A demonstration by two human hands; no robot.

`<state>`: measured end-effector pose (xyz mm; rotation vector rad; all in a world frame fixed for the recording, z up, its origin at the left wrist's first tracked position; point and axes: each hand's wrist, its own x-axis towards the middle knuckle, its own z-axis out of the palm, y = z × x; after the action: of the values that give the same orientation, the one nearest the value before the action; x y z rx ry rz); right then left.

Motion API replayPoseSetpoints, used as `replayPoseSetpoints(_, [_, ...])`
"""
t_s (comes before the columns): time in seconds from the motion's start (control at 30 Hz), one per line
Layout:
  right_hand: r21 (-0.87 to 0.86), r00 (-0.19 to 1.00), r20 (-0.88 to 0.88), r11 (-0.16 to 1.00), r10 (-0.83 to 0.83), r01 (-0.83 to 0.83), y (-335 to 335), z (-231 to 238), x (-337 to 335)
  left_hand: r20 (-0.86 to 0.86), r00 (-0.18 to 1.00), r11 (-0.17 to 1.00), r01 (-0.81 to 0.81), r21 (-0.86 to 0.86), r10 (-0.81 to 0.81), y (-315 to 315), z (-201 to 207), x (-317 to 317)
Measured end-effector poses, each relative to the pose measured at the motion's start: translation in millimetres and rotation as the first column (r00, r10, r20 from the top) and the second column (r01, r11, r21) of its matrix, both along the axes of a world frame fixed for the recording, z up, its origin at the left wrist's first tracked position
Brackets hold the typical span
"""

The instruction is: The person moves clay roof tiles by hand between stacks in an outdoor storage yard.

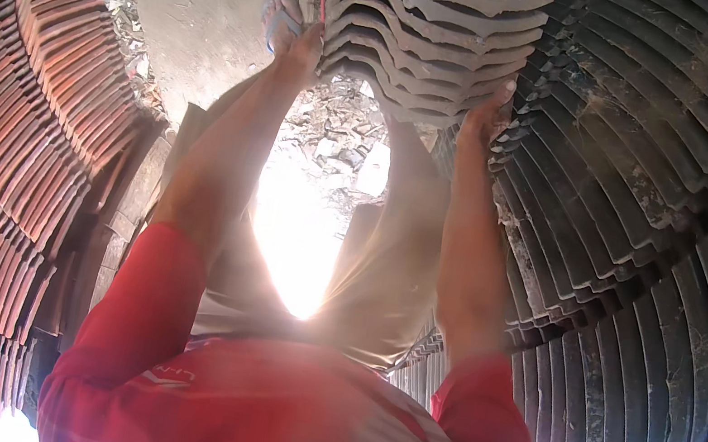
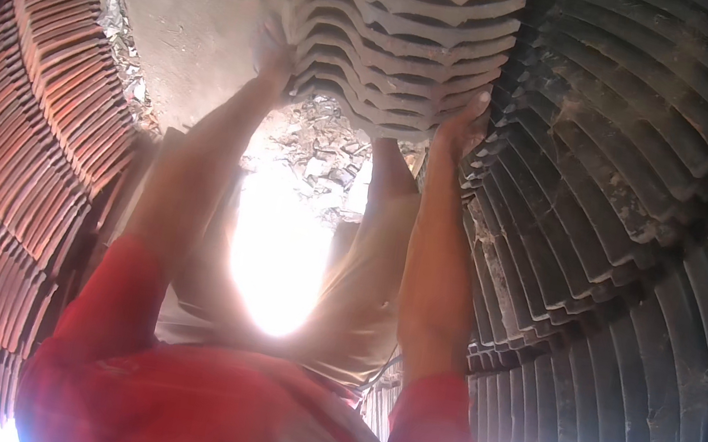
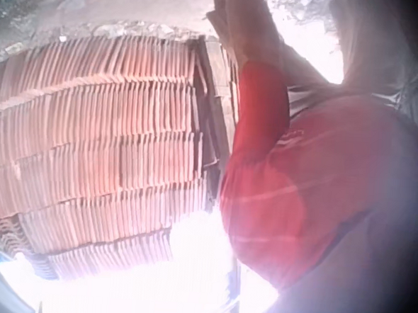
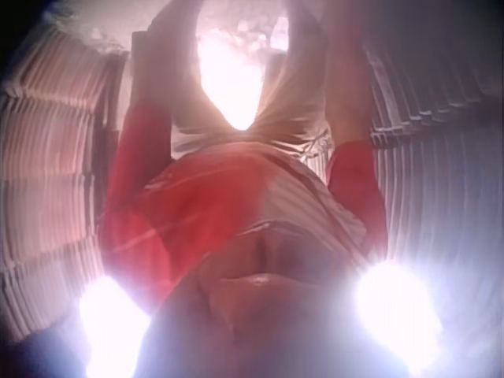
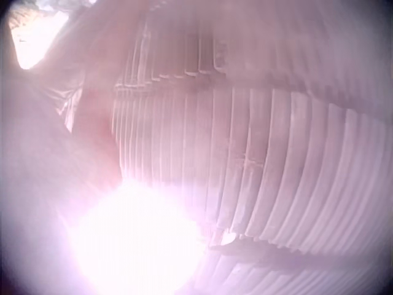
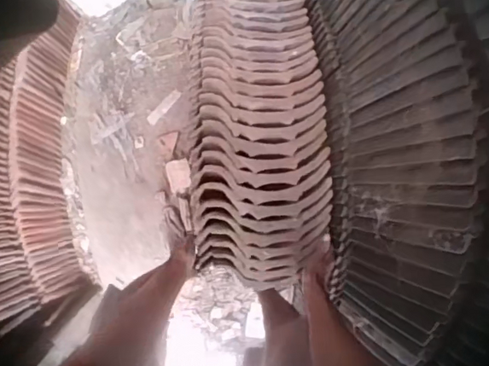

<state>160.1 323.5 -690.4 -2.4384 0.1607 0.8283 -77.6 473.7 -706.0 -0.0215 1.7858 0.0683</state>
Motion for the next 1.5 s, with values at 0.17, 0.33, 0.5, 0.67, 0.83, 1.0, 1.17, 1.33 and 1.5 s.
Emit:
replayPoseSetpoints(0.17, [-0.198, 0.982, -0.116, 0.966, 0.147, -0.168, 3.1, 10.3, 8.5, 0.158, 0.986, 0.997, -0.049, -0.057, 0.057, -15.9, -1.3, -0.5])
replayPoseSetpoints(0.33, [-0.184, 0.992, -0.083, 0.977, 0.093, -0.107, 17.0, 16.8, 4.7, 0.112, 0.993, 0.999, 0.035, -0.01, -0.034, -28.0, -32.4, -10.3])
replayPoseSetpoints(0.5, [-0.282, 0.976, -0.097, 0.935, 0.196, -0.216, -3.9, 17.4, -0.3, 0.172, 0.985, 0.998, -0.027, 0.048, 0.019, -26.5, -13.4, -4.4])
replayPoseSetpoints(0.67, [-0.169, 0.854, -0.517, 0.97, 0.066, -0.177, -11.8, 15.5, 33.0, 0.208, 0.977, 0.999, -0.048, 0.017, 0.044, -17.4, -42.6, -18.0])
replayPoseSetpoints(0.83, [0.046, 0.687, -0.723, 0.987, -0.074, 0.155, -27.7, 9.3, 36.5, 0.246, 0.965, 0.995, -0.097, 0.01, 0.091, -21.6, -58.4, -22.7])
replayPoseSetpoints(1.0, [-0.054, 0.812, -0.58, 0.998, -0.067, 0.043, -27.9, 5.2, 26.5, 0.28, 0.951, 0.989, -0.146, 0.027, 0.132, -33.3, -50.1, -37.8])
replayPoseSetpoints(1.17, [-0.294, 0.906, -0.273, 0.868, 0.324, -0.399, -82.6, -1.8, 17.2, 0.361, 0.919, 0.985, -0.174, 0.006, 0.16, -47.1, -12.0, -52.6])
replayPoseSetpoints(1.33, [0.062, 0.91, -0.39, 0.982, -0.143, 0.181, -84.0, 135.6, -38.4, 0.433, 0.892, 0.991, -0.13, -0.022, 0.127, -60.3, 80.2, -84.2])
replayPoseSetpoints(1.5, [-0.085, 0.92, -0.39, 0.994, 0.03, -0.069, -27.8, 301.3, -63.8, 0.533, 0.835, 0.991, -0.124, -0.059, 0.136, -50.0, 181.5, -135.2])
